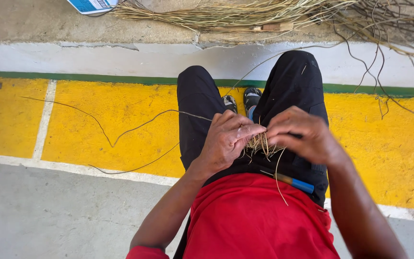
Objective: The recorder is weaving a circular mat base using natural fiber strands and a small weaving awl.
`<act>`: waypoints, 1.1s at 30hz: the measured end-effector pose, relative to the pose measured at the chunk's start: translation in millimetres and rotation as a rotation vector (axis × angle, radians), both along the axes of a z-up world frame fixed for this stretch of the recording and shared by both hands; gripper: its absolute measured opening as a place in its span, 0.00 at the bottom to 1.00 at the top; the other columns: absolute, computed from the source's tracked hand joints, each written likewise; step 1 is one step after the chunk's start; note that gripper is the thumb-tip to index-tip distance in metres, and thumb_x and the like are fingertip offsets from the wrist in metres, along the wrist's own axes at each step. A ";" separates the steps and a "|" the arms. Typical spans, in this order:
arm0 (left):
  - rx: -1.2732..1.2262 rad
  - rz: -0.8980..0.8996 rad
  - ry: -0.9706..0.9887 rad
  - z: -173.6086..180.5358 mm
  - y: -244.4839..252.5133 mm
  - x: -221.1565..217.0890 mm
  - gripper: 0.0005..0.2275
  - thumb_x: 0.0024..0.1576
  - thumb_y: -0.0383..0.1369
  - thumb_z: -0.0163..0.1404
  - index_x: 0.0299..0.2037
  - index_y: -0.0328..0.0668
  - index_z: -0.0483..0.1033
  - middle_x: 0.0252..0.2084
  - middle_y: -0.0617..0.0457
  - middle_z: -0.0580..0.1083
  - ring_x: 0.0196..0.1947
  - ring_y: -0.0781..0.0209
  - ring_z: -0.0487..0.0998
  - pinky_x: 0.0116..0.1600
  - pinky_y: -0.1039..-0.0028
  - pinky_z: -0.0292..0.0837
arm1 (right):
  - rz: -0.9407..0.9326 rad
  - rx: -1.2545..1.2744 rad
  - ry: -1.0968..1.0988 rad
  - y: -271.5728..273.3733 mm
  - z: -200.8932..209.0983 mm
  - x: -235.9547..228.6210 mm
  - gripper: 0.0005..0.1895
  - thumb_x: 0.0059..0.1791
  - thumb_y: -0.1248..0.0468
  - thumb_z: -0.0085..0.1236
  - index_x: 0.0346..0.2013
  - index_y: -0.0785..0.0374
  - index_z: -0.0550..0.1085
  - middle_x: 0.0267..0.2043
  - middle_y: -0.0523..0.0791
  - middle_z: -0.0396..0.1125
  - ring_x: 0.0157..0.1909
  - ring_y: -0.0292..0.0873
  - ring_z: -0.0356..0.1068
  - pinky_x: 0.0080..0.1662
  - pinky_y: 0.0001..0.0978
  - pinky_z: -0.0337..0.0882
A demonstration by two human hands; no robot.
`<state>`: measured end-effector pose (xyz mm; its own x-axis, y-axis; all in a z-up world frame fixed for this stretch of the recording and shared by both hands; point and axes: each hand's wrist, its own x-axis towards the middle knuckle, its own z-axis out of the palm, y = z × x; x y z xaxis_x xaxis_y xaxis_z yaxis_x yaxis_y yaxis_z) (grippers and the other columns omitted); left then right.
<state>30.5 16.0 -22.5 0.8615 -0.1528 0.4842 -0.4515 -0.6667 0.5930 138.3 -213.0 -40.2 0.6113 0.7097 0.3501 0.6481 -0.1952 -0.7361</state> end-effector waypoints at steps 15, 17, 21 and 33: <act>-0.038 -0.032 -0.046 3.4 -3.8 0.1 0.14 0.57 0.24 0.58 0.50 0.56 0.80 0.38 0.63 0.74 0.42 0.62 0.72 0.50 0.68 0.60 | 0.032 0.337 0.556 34.6 4.8 40.7 0.09 0.57 0.61 0.56 0.51 0.58 0.73 0.39 0.38 0.69 0.37 0.33 0.68 0.42 0.27 0.72; -0.003 -0.018 -0.040 0.8 2.6 5.7 0.13 0.57 0.25 0.58 0.49 0.56 0.81 0.36 0.62 0.73 0.40 0.61 0.71 0.49 0.67 0.60 | 0.074 0.273 0.420 33.7 4.8 31.2 0.11 0.55 0.61 0.56 0.51 0.60 0.74 0.38 0.40 0.70 0.37 0.33 0.69 0.41 0.27 0.72; -0.029 0.009 0.052 13.8 -4.9 1.7 0.08 0.60 0.27 0.56 0.48 0.50 0.81 0.36 0.59 0.74 0.39 0.59 0.71 0.48 0.67 0.61 | 0.118 0.175 0.123 34.6 3.1 8.1 0.07 0.54 0.64 0.58 0.38 0.66 0.75 0.32 0.45 0.69 0.33 0.38 0.70 0.37 0.31 0.69; 0.022 0.028 0.043 9.7 -9.6 -1.2 0.01 0.62 0.31 0.54 0.41 0.48 0.78 0.38 0.61 0.77 0.42 0.61 0.73 0.51 0.66 0.61 | -0.035 0.173 -0.585 74.9 20.5 36.7 0.16 0.48 0.70 0.59 0.19 0.63 0.63 0.22 0.46 0.62 0.24 0.46 0.62 0.30 0.41 0.64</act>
